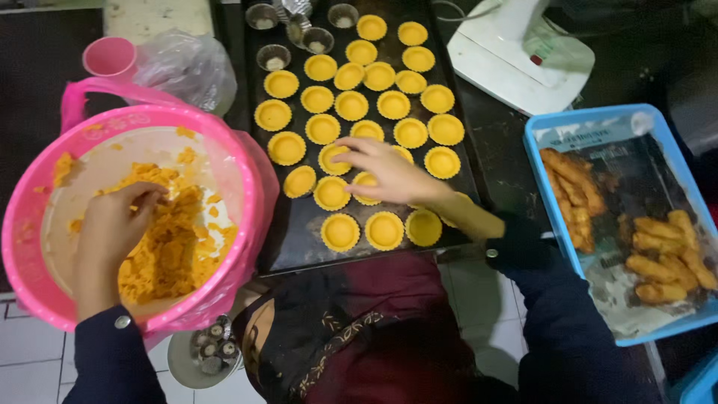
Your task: The person organizes empty yellow pastry molds on a black tray by hand and then fills them one at a time with dough from a pink bucket.
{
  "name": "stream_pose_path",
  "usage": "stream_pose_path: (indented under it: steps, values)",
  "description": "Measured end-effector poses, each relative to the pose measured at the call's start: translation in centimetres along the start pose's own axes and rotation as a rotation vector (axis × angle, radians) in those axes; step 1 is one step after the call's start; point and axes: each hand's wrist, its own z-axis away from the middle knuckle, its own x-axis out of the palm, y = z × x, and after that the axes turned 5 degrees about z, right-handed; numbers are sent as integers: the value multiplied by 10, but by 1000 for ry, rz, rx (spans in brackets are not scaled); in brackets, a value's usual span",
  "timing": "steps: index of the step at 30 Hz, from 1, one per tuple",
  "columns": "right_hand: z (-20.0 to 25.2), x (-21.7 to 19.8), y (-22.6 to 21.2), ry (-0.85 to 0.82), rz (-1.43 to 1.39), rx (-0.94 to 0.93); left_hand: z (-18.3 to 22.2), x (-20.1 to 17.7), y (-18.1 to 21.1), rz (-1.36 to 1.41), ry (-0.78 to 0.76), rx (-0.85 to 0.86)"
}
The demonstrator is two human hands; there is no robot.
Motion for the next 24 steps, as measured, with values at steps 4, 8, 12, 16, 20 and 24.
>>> stream_pose_path:
  steps: [4,8,12,16,20,24]
  values:
    - [46,-28,19,-32,-52,188,5,-23,40,137,-15,-12]
    - [89,-27,31,32,-88,351,25,-56,91,216,87,13]
    - [130,8,32,161,-114,357,74,-99,190,248,235,221]
    - [138,22,5,38,-138,507,122,-64,227,411,269,267]
    - [150,41,5,39,165,586,109,1,268,542,132,203]
    - [163,60,18,-52,243,594,79,67,274,431,112,216]
